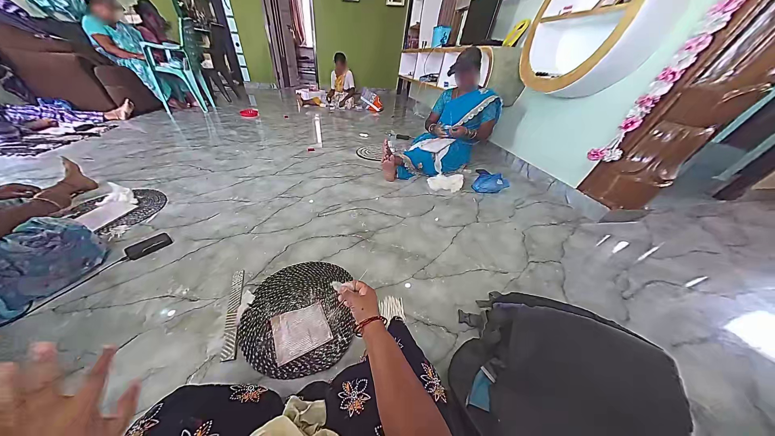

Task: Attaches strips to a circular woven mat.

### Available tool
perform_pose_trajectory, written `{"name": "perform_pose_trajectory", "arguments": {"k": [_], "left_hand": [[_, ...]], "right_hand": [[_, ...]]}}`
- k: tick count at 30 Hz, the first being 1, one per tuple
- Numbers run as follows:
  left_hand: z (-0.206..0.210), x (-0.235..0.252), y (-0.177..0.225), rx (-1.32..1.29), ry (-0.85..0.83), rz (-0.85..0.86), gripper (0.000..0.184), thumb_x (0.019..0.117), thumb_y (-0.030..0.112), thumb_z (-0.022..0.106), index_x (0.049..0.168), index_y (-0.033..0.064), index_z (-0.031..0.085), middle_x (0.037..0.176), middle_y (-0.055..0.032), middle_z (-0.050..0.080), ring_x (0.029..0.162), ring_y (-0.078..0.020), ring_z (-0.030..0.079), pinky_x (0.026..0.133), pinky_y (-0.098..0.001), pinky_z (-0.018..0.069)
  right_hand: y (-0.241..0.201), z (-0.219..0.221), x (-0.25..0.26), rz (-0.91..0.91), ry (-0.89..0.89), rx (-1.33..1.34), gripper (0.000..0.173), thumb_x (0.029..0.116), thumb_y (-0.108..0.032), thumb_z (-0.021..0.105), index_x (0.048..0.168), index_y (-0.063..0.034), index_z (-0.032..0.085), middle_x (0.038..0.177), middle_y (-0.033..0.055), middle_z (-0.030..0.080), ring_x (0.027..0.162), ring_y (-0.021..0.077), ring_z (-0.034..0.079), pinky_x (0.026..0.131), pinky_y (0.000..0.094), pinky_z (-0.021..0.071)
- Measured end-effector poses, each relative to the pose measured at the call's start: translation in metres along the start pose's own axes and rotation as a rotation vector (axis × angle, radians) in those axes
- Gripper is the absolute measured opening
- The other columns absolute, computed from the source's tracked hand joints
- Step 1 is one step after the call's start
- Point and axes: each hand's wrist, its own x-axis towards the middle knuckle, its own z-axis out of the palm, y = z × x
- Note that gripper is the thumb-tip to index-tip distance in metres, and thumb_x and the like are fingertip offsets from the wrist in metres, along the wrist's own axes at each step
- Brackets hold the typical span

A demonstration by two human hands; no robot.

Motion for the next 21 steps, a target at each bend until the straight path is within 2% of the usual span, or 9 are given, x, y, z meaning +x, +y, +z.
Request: {"name": "perform_pose_trajectory", "arguments": {"k": [2,4,5,7,9,14,16,18,21], "left_hand": [[0.031,-0.026,0.015,-0.131,-0.260,-0.180,0.077,0.0927,0.047,0.065,0.149,-0.0043,0.051,0.160,-0.0486,0.017,0.146,-0.0737,0.008,0.110,-0.0885,0.0043],[0.053,-0.039,0.020,-0.191,-0.515,-0.337,0.075,0.0962,0.044,0.064,0.151,-0.0062,0.049,0.159,-0.0473,0.022,0.147,-0.0717,0.014,0.109,-0.0899,0.0071],[0.066,-0.041,0.019,-0.203,-0.649,-0.420,0.071,0.1011,0.043,0.060,0.150,-0.0073,0.049,0.157,-0.0462,0.029,0.147,-0.0692,0.020,0.110,-0.0885,0.0109],[0.092,-0.038,0.014,-0.149,-0.860,-0.528,0.066,0.1083,0.047,0.048,0.142,-0.0083,0.056,0.147,-0.0419,0.047,0.141,-0.0615,0.041,0.109,-0.0804,0.0303],[0.108,-0.029,0.015,-0.073,-0.961,-0.564,0.061,0.1097,0.047,0.044,0.137,-0.0051,0.061,0.141,-0.0371,0.056,0.137,-0.0569,0.049,0.106,-0.0769,0.0369],[0.126,-0.002,0.034,0.036,-1.184,-0.453,0.051,0.1117,0.039,0.038,0.127,0.0014,0.069,0.137,-0.0294,0.063,0.134,-0.0515,0.055,0.103,-0.0781,0.0382],[0.135,0.006,0.038,0.041,-1.278,-0.394,0.056,0.1124,0.043,0.035,0.127,0.0014,0.070,0.137,-0.0267,0.065,0.134,-0.0477,0.057,0.105,-0.0765,0.0377],[0.148,0.014,0.043,0.064,-1.421,-0.303,0.065,0.1121,0.052,0.030,0.133,0.0022,0.067,0.142,-0.0245,0.063,0.138,-0.0435,0.055,0.108,-0.0730,0.0383],[0.163,0.021,0.054,0.093,-1.579,-0.149,0.076,0.1101,0.060,0.028,0.133,-0.0017,0.065,0.143,-0.0265,0.061,0.139,-0.0423,0.055,0.111,-0.0681,0.0400]], "right_hand": [[-0.001,0.000,0.001,-0.001,0.000,-0.018,0.016,0.1013,-0.001,0.061,0.112,0.0099,0.064,0.090,0.0112,0.066,0.074,0.0086,0.059,0.071,0.0241,0.0503],[-0.001,0.001,0.000,-0.001,-0.009,-0.026,0.016,0.1018,-0.002,0.060,0.113,0.0101,0.063,0.091,0.0109,0.066,0.074,0.0087,0.059,0.071,0.0243,0.0500],[-0.001,0.001,-0.001,-0.005,-0.015,-0.028,0.017,0.1020,-0.002,0.060,0.113,0.0101,0.063,0.091,0.0108,0.066,0.075,0.0088,0.059,0.072,0.0245,0.0501],[-0.002,0.001,0.000,-0.011,-0.023,-0.025,0.017,0.1022,-0.002,0.059,0.113,0.0102,0.063,0.091,0.0111,0.066,0.075,0.0087,0.060,0.072,0.0242,0.0505],[-0.003,0.001,0.000,-0.014,-0.023,-0.020,0.016,0.1021,-0.002,0.059,0.113,0.0101,0.063,0.092,0.0111,0.066,0.075,0.0081,0.059,0.071,0.0234,0.0503],[-0.003,0.001,0.000,-0.047,-0.035,-0.033,0.015,0.1010,-0.001,0.060,0.110,0.0106,0.063,0.090,0.0102,0.066,0.074,0.0070,0.059,0.072,0.0223,0.0505],[-0.003,0.001,0.000,-0.053,-0.040,-0.039,0.015,0.1010,0.000,0.060,0.110,0.0109,0.064,0.089,0.0103,0.066,0.074,0.0073,0.059,0.073,0.0230,0.0507],[-0.003,-0.001,0.000,-0.063,-0.037,-0.030,0.014,0.1006,0.000,0.060,0.109,0.0106,0.064,0.087,0.0088,0.066,0.073,0.0060,0.059,0.071,0.0218,0.0504],[-0.003,-0.002,0.001,-0.059,-0.038,-0.038,0.015,0.1006,0.000,0.060,0.111,0.0099,0.064,0.090,0.0094,0.067,0.074,0.0063,0.060,0.072,0.0221,0.0507]]}}
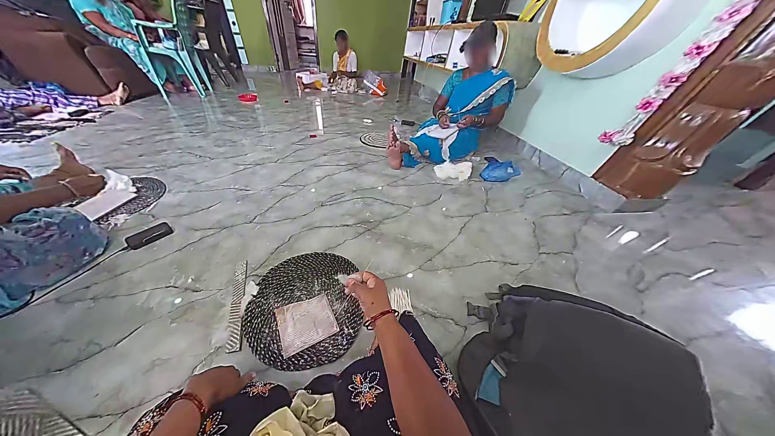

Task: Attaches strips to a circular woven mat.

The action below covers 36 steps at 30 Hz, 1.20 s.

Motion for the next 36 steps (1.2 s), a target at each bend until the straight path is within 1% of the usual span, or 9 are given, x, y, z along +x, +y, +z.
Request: {"name": "perform_pose_trajectory", "arguments": {"k": [3,7,12,15,17,21,29,33,36], "left_hand": [[-0.003,0.003,0.019,0.081,-0.093,0.095,0.081,0.1089,0.063,0.029,0.130,-0.0070,0.065,0.140,-0.0303,0.061,0.137,-0.0452,0.055,0.111,-0.0675,0.0399],[0.001,0.006,0.042,0.127,-0.140,0.146,0.083,0.1058,0.068,0.033,0.130,-0.0043,0.066,0.138,-0.0286,0.063,0.136,-0.0424,0.056,0.111,-0.0663,0.0404],[0.009,0.007,0.066,0.136,-0.163,0.264,0.077,0.1096,0.060,0.031,0.132,-0.0058,0.064,0.138,-0.0311,0.061,0.136,-0.0456,0.055,0.111,-0.0685,0.0391],[0.022,0.007,0.087,0.077,-0.169,0.393,0.058,0.1105,0.045,0.042,0.131,-0.0041,0.065,0.136,-0.0313,0.063,0.133,-0.0486,0.057,0.108,-0.0734,0.0387],[0.026,-0.001,0.101,0.064,-0.174,0.484,0.047,0.1089,0.037,0.051,0.137,0.0013,0.062,0.139,-0.0285,0.062,0.134,-0.0473,0.056,0.109,-0.0735,0.0383],[0.021,-0.010,0.107,0.055,-0.148,0.562,0.045,0.1082,0.034,0.054,0.144,0.0067,0.059,0.144,-0.0250,0.060,0.138,-0.0442,0.054,0.112,-0.0710,0.0377],[0.029,0.012,0.104,-0.082,-0.106,0.453,0.047,0.1103,0.036,0.048,0.147,0.0084,0.057,0.145,-0.0233,0.060,0.139,-0.0421,0.053,0.112,-0.0690,0.0386],[0.028,0.011,0.104,-0.085,-0.070,0.403,0.052,0.1110,0.042,0.045,0.145,0.0044,0.057,0.144,-0.0254,0.059,0.139,-0.0432,0.053,0.113,-0.0683,0.0392],[0.019,-0.012,0.109,-0.097,0.010,0.184,0.052,0.1079,0.042,0.050,0.130,-0.0030,0.066,0.138,-0.0287,0.062,0.133,-0.0464,0.057,0.107,-0.0705,0.0434]], "right_hand": [[0.001,0.000,0.002,0.002,0.007,-0.002,0.014,0.1006,0.000,0.061,0.110,0.0100,0.064,0.088,0.0084,0.066,0.073,0.0058,0.060,0.071,0.0213,0.0506],[0.003,0.003,0.004,0.016,-0.001,-0.011,0.014,0.1008,0.001,0.060,0.110,0.0106,0.064,0.089,0.0096,0.066,0.074,0.0066,0.059,0.071,0.0219,0.0504],[0.005,0.005,0.004,0.027,-0.001,-0.037,0.014,0.1007,0.001,0.060,0.110,0.0103,0.064,0.088,0.0090,0.066,0.073,0.0062,0.059,0.070,0.0215,0.0503],[0.008,0.009,0.005,0.029,0.008,-0.029,0.012,0.0998,0.002,0.060,0.109,0.0103,0.063,0.087,0.0085,0.065,0.071,0.0053,0.059,0.068,0.0203,0.0507],[0.010,0.010,0.006,0.034,0.007,-0.044,0.013,0.0996,0.002,0.061,0.109,0.0104,0.064,0.088,0.0089,0.066,0.071,0.0055,0.060,0.068,0.0201,0.0511],[0.012,0.010,0.009,0.030,0.020,-0.066,0.010,0.1001,0.001,0.061,0.106,0.0090,0.065,0.083,0.0070,0.066,0.069,0.0051,0.060,0.067,0.0206,0.0511],[0.010,0.008,0.007,0.031,0.036,-0.045,0.009,0.1000,0.002,0.061,0.104,0.0091,0.064,0.083,0.0067,0.065,0.069,0.0047,0.059,0.068,0.0198,0.0508],[0.012,0.008,0.007,0.033,0.037,-0.038,0.009,0.0997,0.002,0.061,0.105,0.0095,0.065,0.083,0.0071,0.066,0.069,0.0050,0.060,0.067,0.0198,0.0511],[0.011,0.008,0.007,0.040,0.036,-0.043,0.010,0.1003,0.002,0.061,0.106,0.0096,0.064,0.085,0.0077,0.066,0.070,0.0053,0.060,0.068,0.0203,0.0512]]}}
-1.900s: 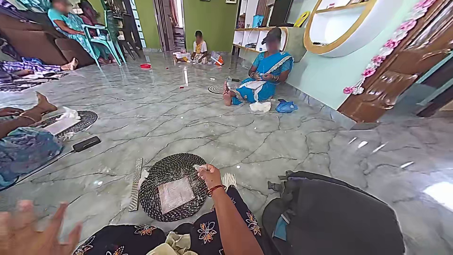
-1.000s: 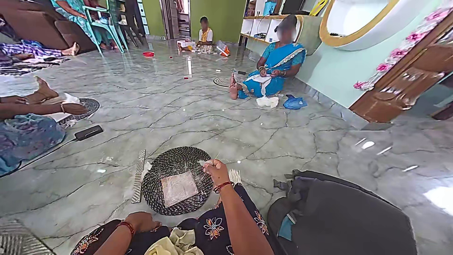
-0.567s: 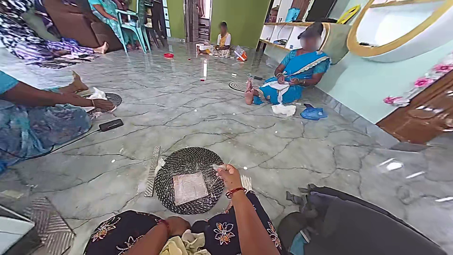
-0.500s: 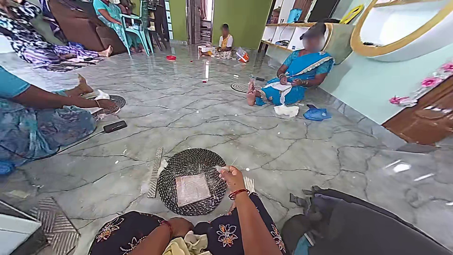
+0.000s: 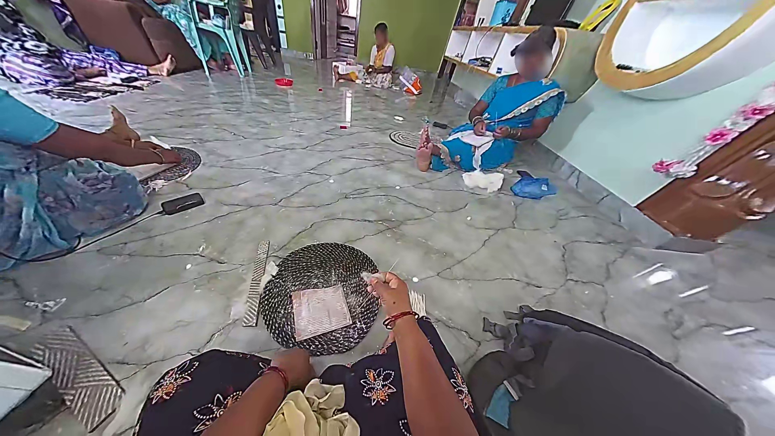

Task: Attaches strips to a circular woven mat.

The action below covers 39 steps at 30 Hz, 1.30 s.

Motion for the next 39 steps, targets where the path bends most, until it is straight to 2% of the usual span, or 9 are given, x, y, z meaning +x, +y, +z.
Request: {"name": "perform_pose_trajectory", "arguments": {"k": [2,4,7,20,26,28,31,35,39], "left_hand": [[-0.005,-0.011,0.007,0.028,0.019,-0.137,0.052,0.1053,0.041,0.052,0.122,-0.0058,0.069,0.138,-0.0289,0.062,0.133,-0.0471,0.057,0.106,-0.0733,0.0410],[-0.005,-0.011,0.009,0.064,0.004,-0.172,0.055,0.1061,0.043,0.050,0.121,-0.0060,0.069,0.138,-0.0285,0.062,0.133,-0.0465,0.058,0.103,-0.0727,0.0435],[-0.005,-0.007,0.006,0.050,-0.001,-0.130,0.057,0.1085,0.045,0.045,0.123,-0.0051,0.069,0.138,-0.0283,0.062,0.133,-0.0458,0.058,0.103,-0.0704,0.0455],[-0.007,-0.003,0.000,0.026,0.019,0.004,0.053,0.1094,0.042,0.046,0.126,-0.0049,0.067,0.138,-0.0285,0.062,0.133,-0.0460,0.058,0.105,-0.0695,0.0454],[-0.006,-0.007,0.001,-0.065,0.087,-0.112,0.043,0.1046,0.030,0.057,0.124,-0.0064,0.068,0.139,-0.0297,0.061,0.134,-0.0482,0.056,0.105,-0.0710,0.0441],[-0.004,-0.007,0.003,-0.062,0.089,-0.172,0.047,0.1030,0.032,0.060,0.125,-0.0090,0.067,0.141,-0.0319,0.059,0.137,-0.0500,0.052,0.108,-0.0733,0.0391],[-0.007,-0.005,0.003,-0.003,0.040,-0.176,0.055,0.1045,0.041,0.057,0.125,-0.0097,0.066,0.142,-0.0321,0.058,0.138,-0.0496,0.052,0.108,-0.0738,0.0384],[-0.010,0.001,-0.002,0.049,-0.020,-0.119,0.057,0.1034,0.046,0.058,0.122,-0.0071,0.068,0.140,-0.0310,0.060,0.135,-0.0479,0.055,0.106,-0.0730,0.0414],[-0.011,0.003,-0.006,0.007,-0.005,-0.064,0.053,0.1056,0.041,0.054,0.121,-0.0078,0.068,0.136,-0.0298,0.063,0.132,-0.0458,0.058,0.105,-0.0687,0.0457]], "right_hand": [[-0.001,0.000,0.000,0.007,-0.001,-0.002,0.011,0.1004,0.001,0.061,0.107,0.0094,0.064,0.086,0.0078,0.066,0.071,0.0057,0.060,0.069,0.0207,0.0515],[0.000,0.000,0.000,0.015,-0.001,0.000,0.011,0.1006,0.001,0.061,0.108,0.0093,0.064,0.087,0.0080,0.066,0.071,0.0060,0.060,0.069,0.0208,0.0516],[0.000,0.000,0.001,0.019,-0.005,-0.020,0.012,0.1010,0.001,0.060,0.109,0.0088,0.064,0.086,0.0073,0.066,0.071,0.0057,0.059,0.068,0.0206,0.0507],[0.007,0.003,0.004,0.012,0.001,-0.020,0.010,0.1003,0.001,0.061,0.107,0.0083,0.064,0.085,0.0063,0.067,0.069,0.0045,0.061,0.067,0.0198,0.0516],[0.008,0.005,0.004,0.015,0.011,-0.017,0.007,0.1000,0.002,0.061,0.103,0.0072,0.064,0.081,0.0050,0.066,0.067,0.0051,0.061,0.067,0.0202,0.0524],[0.007,0.004,0.003,0.016,0.011,-0.014,0.007,0.0999,0.002,0.061,0.103,0.0076,0.064,0.081,0.0053,0.065,0.067,0.0051,0.061,0.067,0.0201,0.0523],[0.007,0.004,0.004,0.014,-0.002,-0.019,0.009,0.0997,0.002,0.061,0.105,0.0082,0.064,0.083,0.0057,0.066,0.069,0.0047,0.061,0.067,0.0197,0.0521],[0.006,0.003,0.002,0.014,-0.007,-0.019,0.008,0.0996,0.002,0.062,0.105,0.0082,0.064,0.083,0.0060,0.066,0.069,0.0046,0.061,0.067,0.0195,0.0518],[0.004,0.003,0.000,0.024,-0.013,-0.053,0.013,0.1008,0.001,0.061,0.109,0.0096,0.064,0.087,0.0087,0.066,0.071,0.0071,0.060,0.069,0.0220,0.0518]]}}
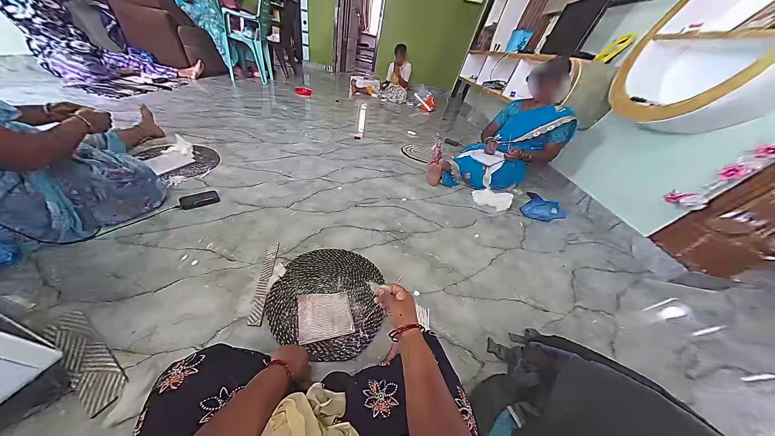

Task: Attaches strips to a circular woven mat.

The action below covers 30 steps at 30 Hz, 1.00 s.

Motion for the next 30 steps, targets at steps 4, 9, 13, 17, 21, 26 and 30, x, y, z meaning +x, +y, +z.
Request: {"name": "perform_pose_trajectory", "arguments": {"k": [4,9,13,17,21,26,30], "left_hand": [[0.005,0.006,-0.001,-0.080,0.113,-0.110,0.048,0.1048,0.035,0.056,0.123,-0.0079,0.068,0.138,-0.0301,0.062,0.133,-0.0479,0.057,0.105,-0.0714,0.0437],[0.009,0.010,0.001,0.008,0.059,-0.148,0.049,0.1037,0.036,0.060,0.125,-0.0078,0.067,0.141,-0.0300,0.059,0.136,-0.0484,0.054,0.105,-0.0736,0.0404],[0.004,0.004,-0.003,0.010,0.024,-0.067,0.050,0.1037,0.037,0.060,0.125,-0.0073,0.067,0.142,-0.0297,0.059,0.136,-0.0466,0.055,0.106,-0.0712,0.0431],[0.001,0.002,-0.003,0.007,0.026,-0.011,0.048,0.1046,0.037,0.059,0.125,-0.0062,0.067,0.139,-0.0294,0.061,0.133,-0.0458,0.057,0.104,-0.0693,0.0462],[0.004,0.001,0.001,0.005,0.057,-0.032,0.046,0.1019,0.036,0.062,0.122,-0.0057,0.068,0.137,-0.0288,0.063,0.132,-0.0456,0.059,0.103,-0.0691,0.0470],[0.009,0.005,0.003,0.005,0.083,-0.115,0.051,0.0989,0.038,0.066,0.119,-0.0081,0.069,0.138,-0.0305,0.062,0.133,-0.0493,0.056,0.104,-0.0743,0.0414],[0.004,0.001,0.000,-0.007,0.052,-0.076,0.049,0.1033,0.038,0.059,0.119,-0.0076,0.069,0.138,-0.0298,0.062,0.133,-0.0468,0.057,0.104,-0.0706,0.0441]], "right_hand": [[0.000,0.001,0.000,0.001,-0.001,-0.004,0.012,0.1011,0.001,0.060,0.108,0.0094,0.064,0.086,0.0084,0.066,0.071,0.0069,0.060,0.069,0.0218,0.0515],[0.000,0.002,-0.002,0.001,0.002,-0.012,0.012,0.1008,0.001,0.061,0.108,0.0094,0.064,0.086,0.0087,0.066,0.071,0.0073,0.060,0.070,0.0222,0.0518],[0.003,0.002,-0.001,-0.006,0.000,-0.006,0.011,0.1009,0.001,0.061,0.108,0.0096,0.064,0.086,0.0086,0.066,0.071,0.0073,0.061,0.070,0.0223,0.0520],[0.005,0.002,0.000,-0.022,-0.004,-0.020,0.010,0.1009,0.000,0.061,0.104,0.0090,0.064,0.083,0.0070,0.066,0.069,0.0059,0.060,0.068,0.0214,0.0515],[0.004,0.003,-0.001,-0.014,-0.004,-0.030,0.010,0.1009,0.000,0.061,0.104,0.0090,0.064,0.083,0.0075,0.065,0.069,0.0065,0.060,0.068,0.0216,0.0512],[0.003,0.003,-0.001,-0.006,-0.009,-0.057,0.012,0.1015,-0.001,0.061,0.107,0.0087,0.064,0.084,0.0079,0.065,0.070,0.0073,0.060,0.069,0.0222,0.0512],[0.006,0.003,0.001,-0.011,-0.013,-0.058,0.012,0.1018,-0.001,0.060,0.108,0.0091,0.064,0.085,0.0083,0.066,0.071,0.0075,0.060,0.069,0.0230,0.0519]]}}
